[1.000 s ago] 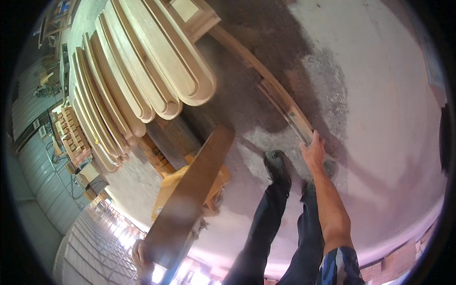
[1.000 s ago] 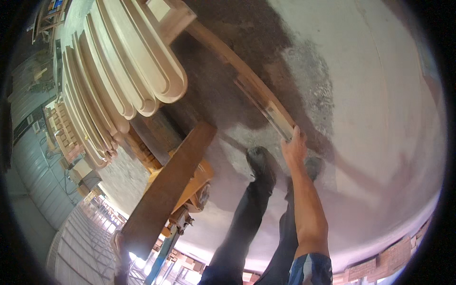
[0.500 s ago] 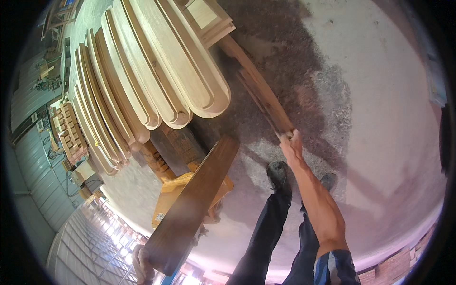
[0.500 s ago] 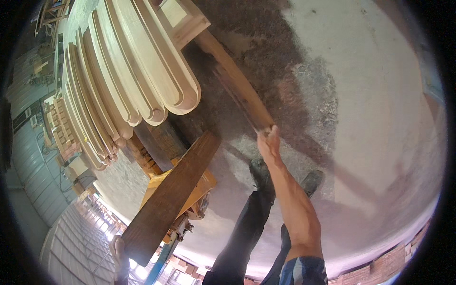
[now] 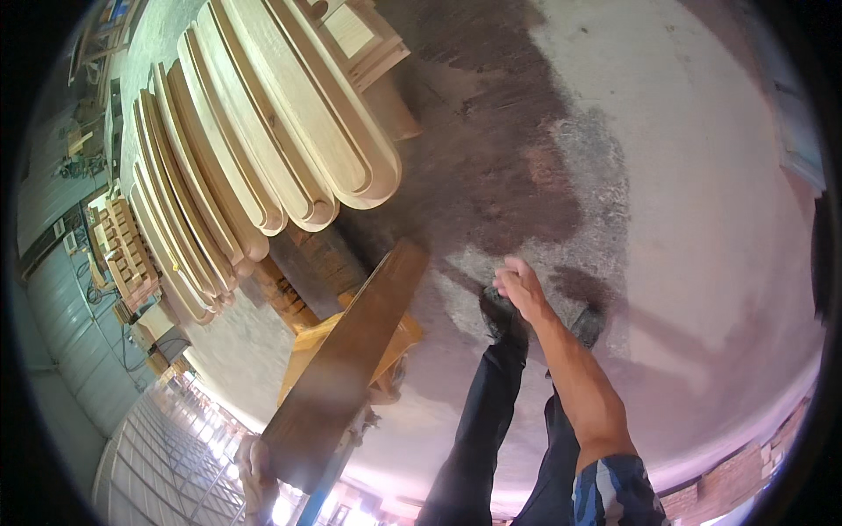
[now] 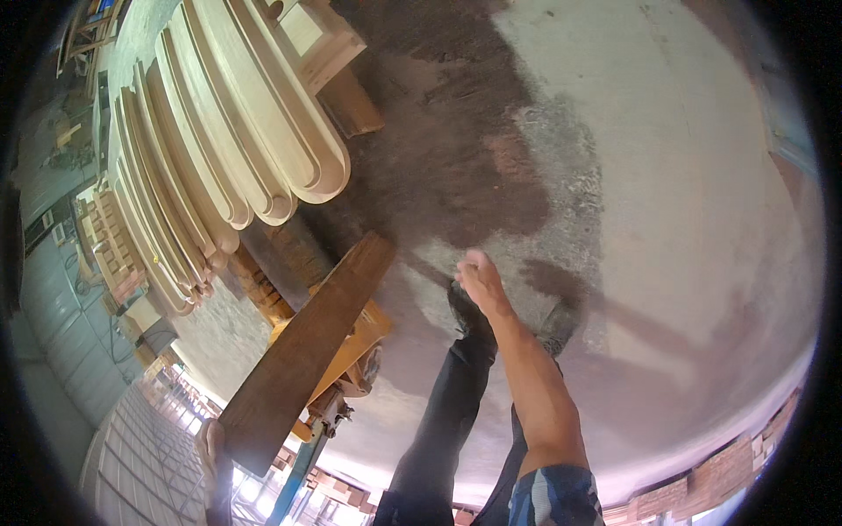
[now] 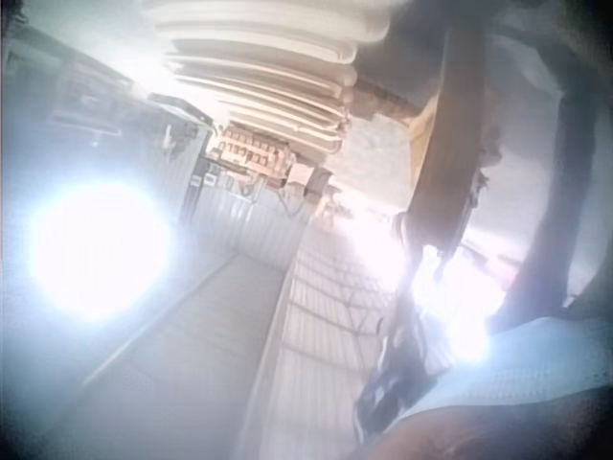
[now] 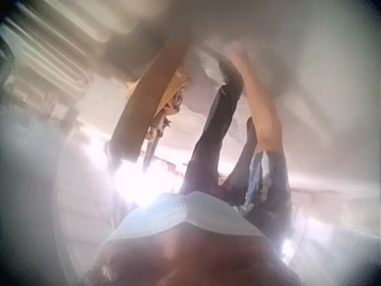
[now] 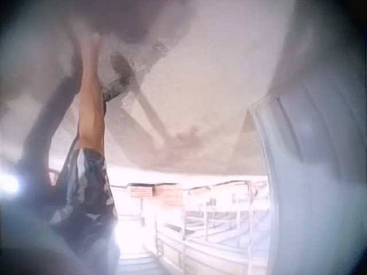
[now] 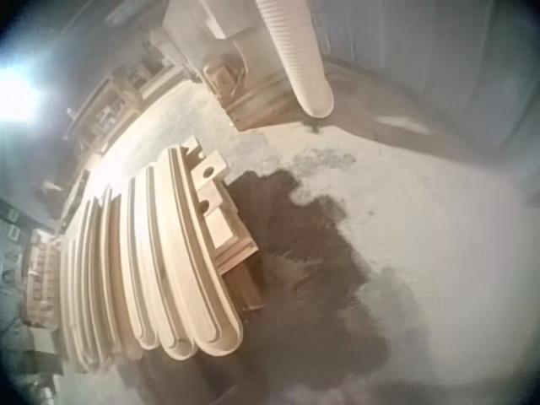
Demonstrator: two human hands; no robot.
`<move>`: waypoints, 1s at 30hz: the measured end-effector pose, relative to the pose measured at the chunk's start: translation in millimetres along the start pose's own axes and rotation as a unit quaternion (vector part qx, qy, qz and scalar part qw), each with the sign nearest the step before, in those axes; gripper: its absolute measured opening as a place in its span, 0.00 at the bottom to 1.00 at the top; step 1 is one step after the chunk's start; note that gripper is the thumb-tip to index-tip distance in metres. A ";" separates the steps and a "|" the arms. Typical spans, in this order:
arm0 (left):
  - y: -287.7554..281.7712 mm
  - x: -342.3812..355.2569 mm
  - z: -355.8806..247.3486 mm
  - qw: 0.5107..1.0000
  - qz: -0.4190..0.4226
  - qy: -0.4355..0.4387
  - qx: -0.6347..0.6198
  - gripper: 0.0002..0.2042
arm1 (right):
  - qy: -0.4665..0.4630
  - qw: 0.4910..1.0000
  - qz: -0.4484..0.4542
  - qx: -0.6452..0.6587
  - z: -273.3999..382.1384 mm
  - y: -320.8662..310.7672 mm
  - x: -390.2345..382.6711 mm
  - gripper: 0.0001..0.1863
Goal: The person moves wooden planks in a workshop, then plugs in a large industrial fan and adjusts its motor housing and stand. They later use a wrench to tighten a bolt on the fan's motor assembly.
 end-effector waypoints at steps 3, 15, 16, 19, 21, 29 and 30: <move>-4.5 0.8 -0.4 0.993 0.056 0.097 0.028 0.14 | 0.063 0.997 -0.011 -0.053 -5.2 -42.3 -51.6 0.24; 12.4 3.2 6.2 0.990 -0.014 0.136 0.015 0.20 | 0.002 0.991 -0.112 -0.070 72.1 -256.3 -273.2 0.18; 12.7 2.2 7.7 0.991 -0.015 0.132 0.018 0.20 | 0.009 0.990 -0.131 -0.052 84.5 -274.7 -294.0 0.17; 18.5 -2.9 12.5 0.984 0.031 0.175 0.023 0.21 | -0.029 0.978 -0.178 -0.102 121.2 -320.3 -329.7 0.16; 19.9 -5.5 13.5 0.983 -0.007 0.181 -0.010 0.22 | -0.043 0.973 -0.209 -0.090 146.5 -341.4 -346.6 0.16; 20.3 5.3 -2.4 0.991 0.128 -0.008 -0.045 0.20 | -0.159 0.959 -0.164 -0.165 310.9 -301.3 -412.0 0.21; 14.2 3.0 -1.2 0.976 0.163 -0.072 -0.121 0.21 | -0.181 0.957 -0.134 -0.182 335.6 -289.4 -421.0 0.21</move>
Point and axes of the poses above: each hand's wrist, its own x-axis towards the middle knuckle, its own y-axis out of the palm, z = x × y, the point moved 1 cm from there along x, towards the middle knuckle, and after that the axes turned 15 degrees about -z, right-handed, at the moved point
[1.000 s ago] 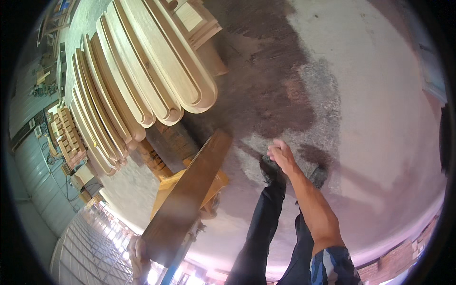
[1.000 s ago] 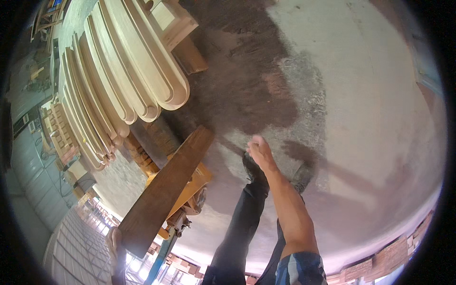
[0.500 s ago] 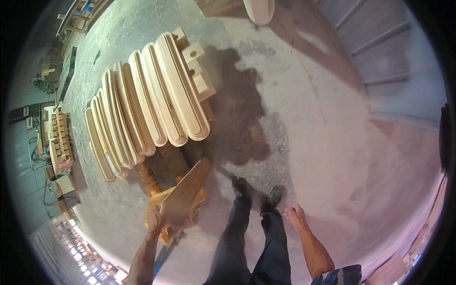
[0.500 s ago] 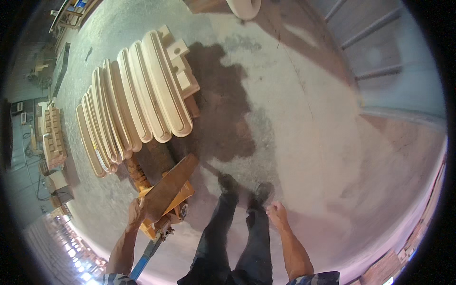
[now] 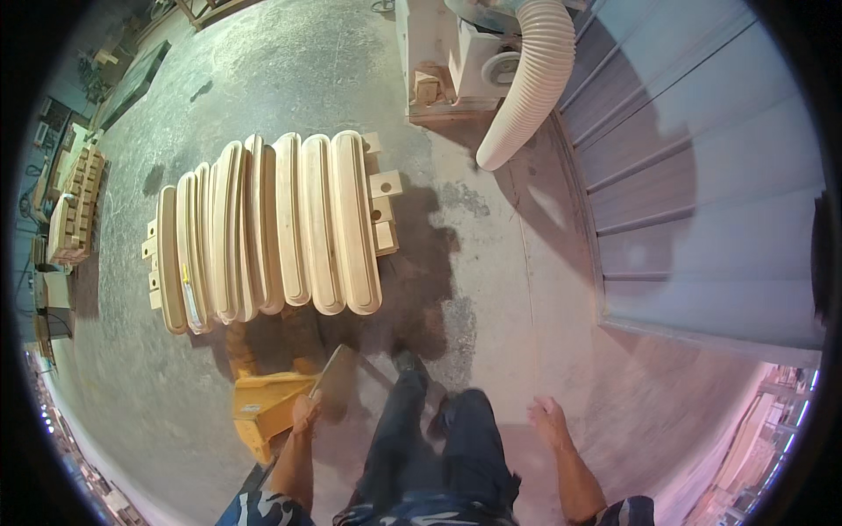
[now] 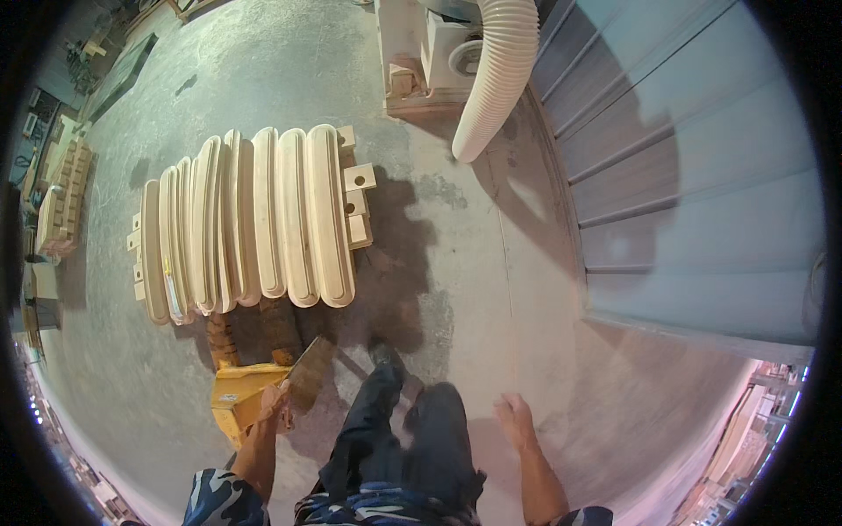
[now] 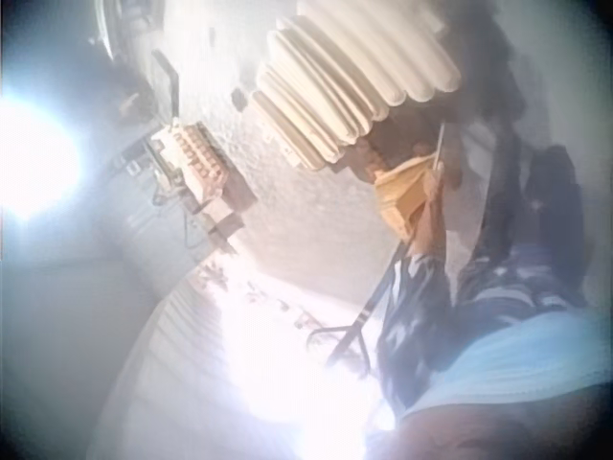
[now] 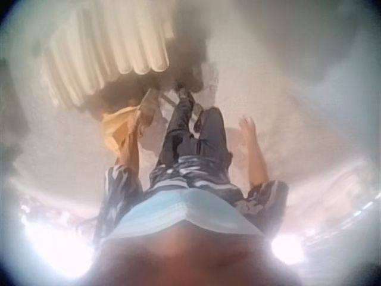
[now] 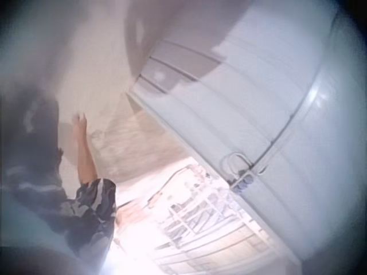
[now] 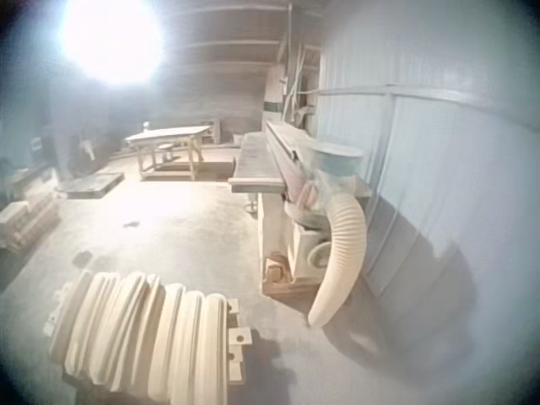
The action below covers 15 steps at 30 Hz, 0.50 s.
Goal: The person moves wooden planks in a workshop, then plugs in a large industrial fan and adjusts its motor housing and stand. They later use a wrench to tighten a bolt on the fan's motor assembly.
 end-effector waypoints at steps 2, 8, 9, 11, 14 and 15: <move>-14.8 -20.6 11.1 0.986 0.044 -0.105 -0.125 0.23 | 0.010 0.999 0.014 -0.031 44.5 -1.9 -8.9 0.22; -53.5 -95.6 50.8 0.829 -0.021 -0.393 -0.398 0.23 | 0.019 0.988 0.033 -0.149 111.3 -6.1 64.6 0.21; -61.6 -108.6 53.8 0.824 -0.015 -0.359 -0.437 0.24 | 0.006 0.986 0.063 -0.157 116.1 -0.4 87.4 0.22; -73.0 -126.9 51.5 0.806 -0.064 -0.410 -0.422 0.23 | -0.026 0.959 0.109 -0.262 133.4 25.0 142.7 0.21; -85.2 -155.3 28.6 0.737 -0.066 -0.449 -0.501 0.21 | -0.086 0.972 0.123 -0.178 183.3 71.4 199.7 0.22; -89.0 -159.0 17.1 0.720 -0.077 -0.454 -0.519 0.20 | -0.070 0.982 0.125 -0.122 205.9 85.3 210.7 0.22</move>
Point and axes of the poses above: each hand's wrist, its own x-axis towards the middle knuckle, its own y-axis out of the palm, z = x × y, the point moved 1 cm from there along x, towards the middle knuckle, and after that the axes turned 15 degrees about -z, right-handed, at the moved point
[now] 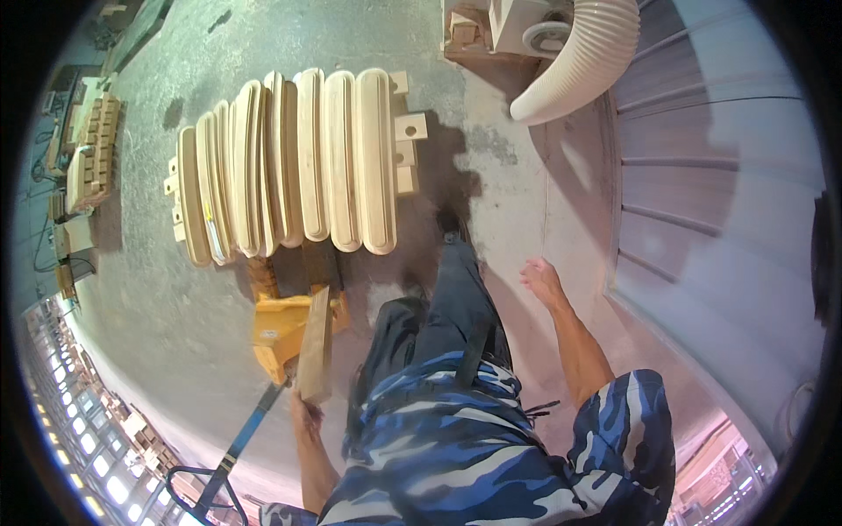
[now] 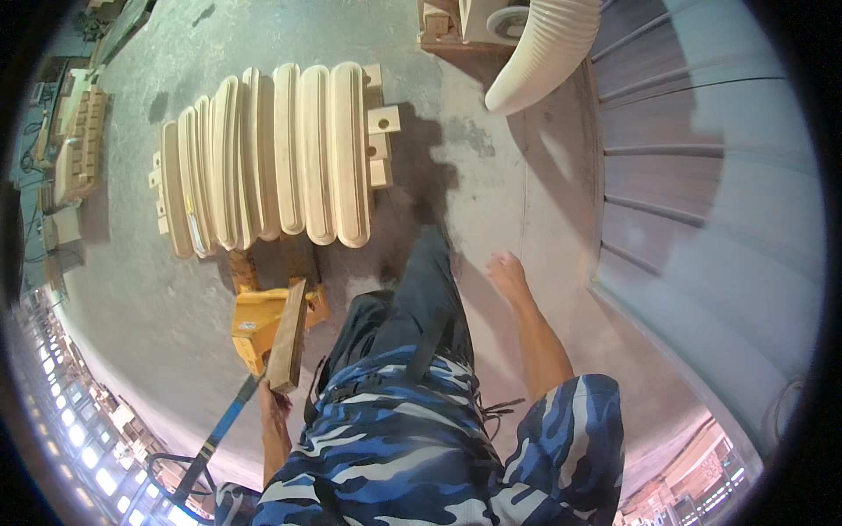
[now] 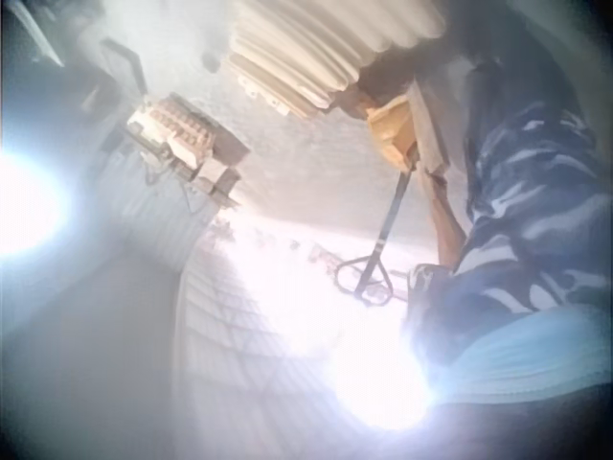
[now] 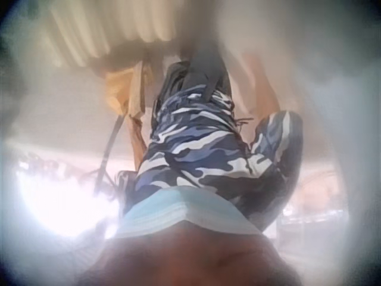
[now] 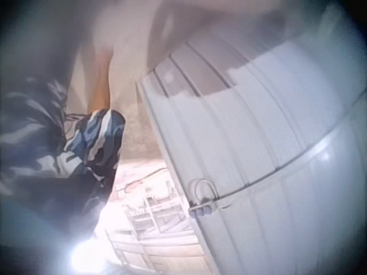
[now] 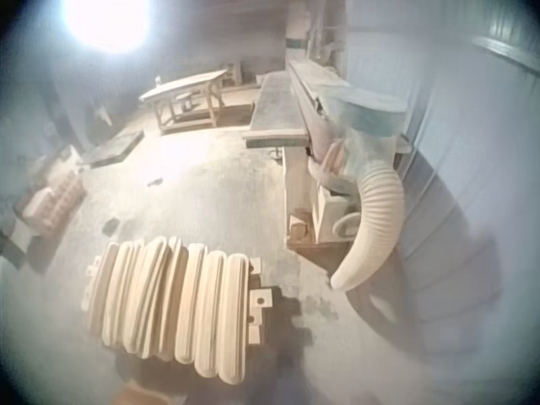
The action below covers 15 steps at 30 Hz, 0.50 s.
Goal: The person moves wooden planks in a workshop, then plugs in a large industrial fan and adjusts its motor housing and stand. They later use a wrench to tighten a bolt on the fan's motor assembly.
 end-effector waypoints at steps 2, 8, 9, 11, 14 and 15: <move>4.1 -23.0 -3.4 0.997 -0.071 -0.021 0.007 0.17 | -0.001 0.998 0.016 0.061 41.4 2.1 12.5 0.23; 30.0 -50.9 -18.0 0.997 -0.013 -0.056 -0.058 0.14 | 0.009 0.999 0.038 0.029 100.1 -21.4 38.5 0.23; 34.1 -51.8 -17.5 0.996 -0.016 -0.058 -0.063 0.14 | 0.017 0.999 0.027 0.018 96.0 -27.1 43.0 0.23; 40.9 -52.8 -12.9 0.993 -0.038 -0.091 -0.067 0.16 | 0.016 0.999 0.027 -0.008 84.0 -36.4 53.2 0.22; 51.3 -53.2 -2.5 0.994 -0.007 -0.093 -0.049 0.17 | 0.002 0.998 0.048 -0.033 71.8 -42.6 68.8 0.22; 52.1 -54.4 1.5 0.993 0.020 -0.109 -0.033 0.18 | 0.013 0.998 0.055 -0.033 71.1 -42.4 72.0 0.21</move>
Point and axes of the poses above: each hand's wrist, its own x-axis towards the middle knuckle, its own y-axis out of the palm, z = x × y, the point moved 1 cm from there along x, towards the middle knuckle, and after that the axes turned 15 degrees about -z, right-handed, at the moved point
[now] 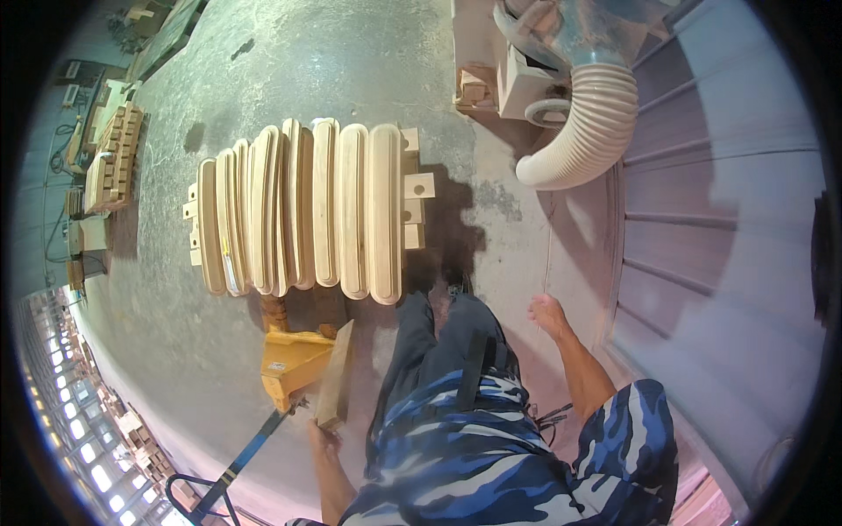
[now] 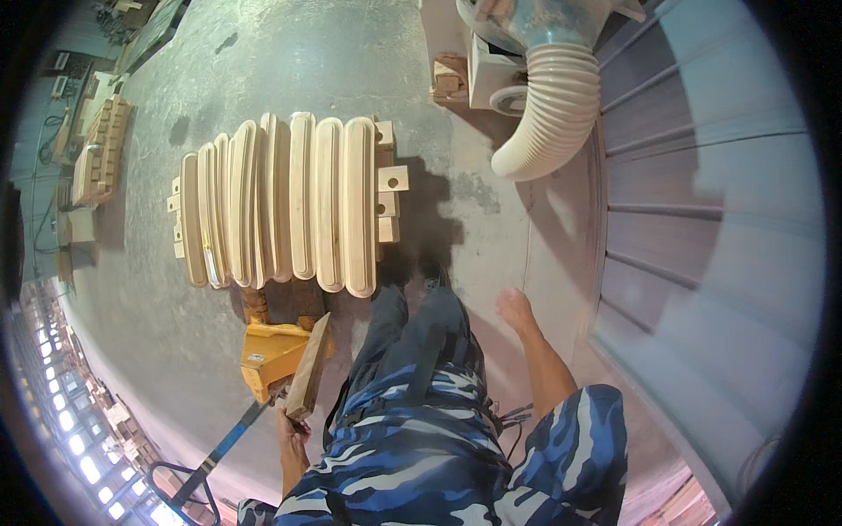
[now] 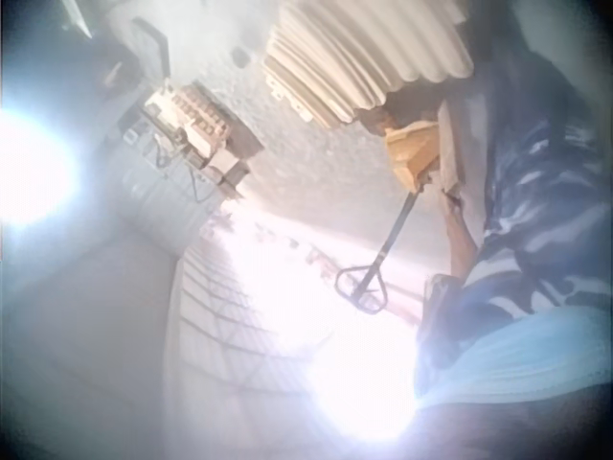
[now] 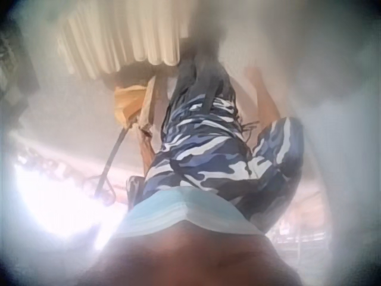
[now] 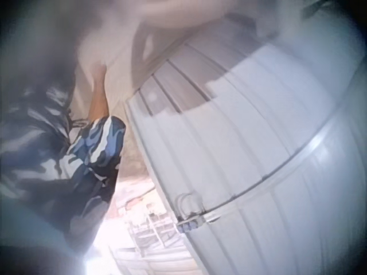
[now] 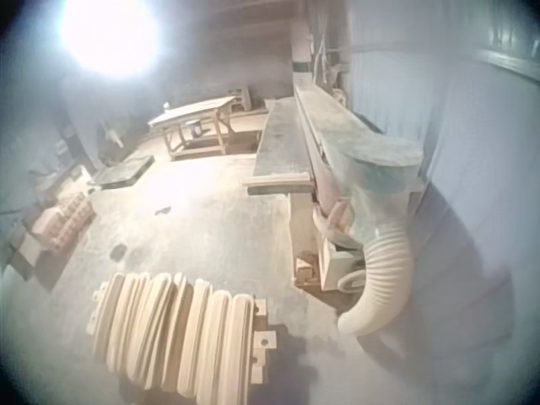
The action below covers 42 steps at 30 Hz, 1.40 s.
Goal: The person moves wooden planks in a workshop, then plugs in a large industrial fan and adjusts its motor housing and stand. They later use a wrench to tighten a bolt on the fan's motor assembly.
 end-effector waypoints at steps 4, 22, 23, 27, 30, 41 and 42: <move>9.6 0.8 10.3 1.000 -0.001 -0.003 -0.012 0.19 | 0.020 0.999 -0.015 0.024 20.5 3.7 3.6 0.21; -19.6 -44.4 94.6 0.985 -0.113 0.045 -0.124 0.20 | -0.069 0.988 0.044 -0.129 97.0 44.1 -26.6 0.18; -32.6 -39.4 111.3 0.983 -0.103 0.032 -0.146 0.20 | -0.089 0.985 0.072 -0.128 103.8 57.9 -31.6 0.18; -81.0 0.0 209.5 0.976 -0.108 0.012 -0.188 0.20 | -0.176 0.961 0.115 -0.180 121.6 133.8 -75.0 0.18; -114.5 53.7 298.7 0.965 -0.119 0.016 -0.233 0.20 | -0.238 0.938 0.170 -0.184 116.1 216.1 -147.3 0.17; -179.2 88.9 545.6 0.895 -0.296 0.008 -0.333 0.23 | -0.412 0.687 0.415 -0.432 22.9 419.1 -384.6 0.18; -185.8 80.3 552.2 0.871 -0.249 -0.035 -0.423 0.22 | -0.413 0.688 0.401 -0.442 17.9 433.5 -382.7 0.16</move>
Point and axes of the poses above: each hand's wrist, its own x-axis towards the middle knuckle, its own y-axis out of the palm, z = x × y, the point moved 1 cm from there along x, towards the middle knuckle, and after that the axes turned 15 degrees about -z, right-handed, at the moved point
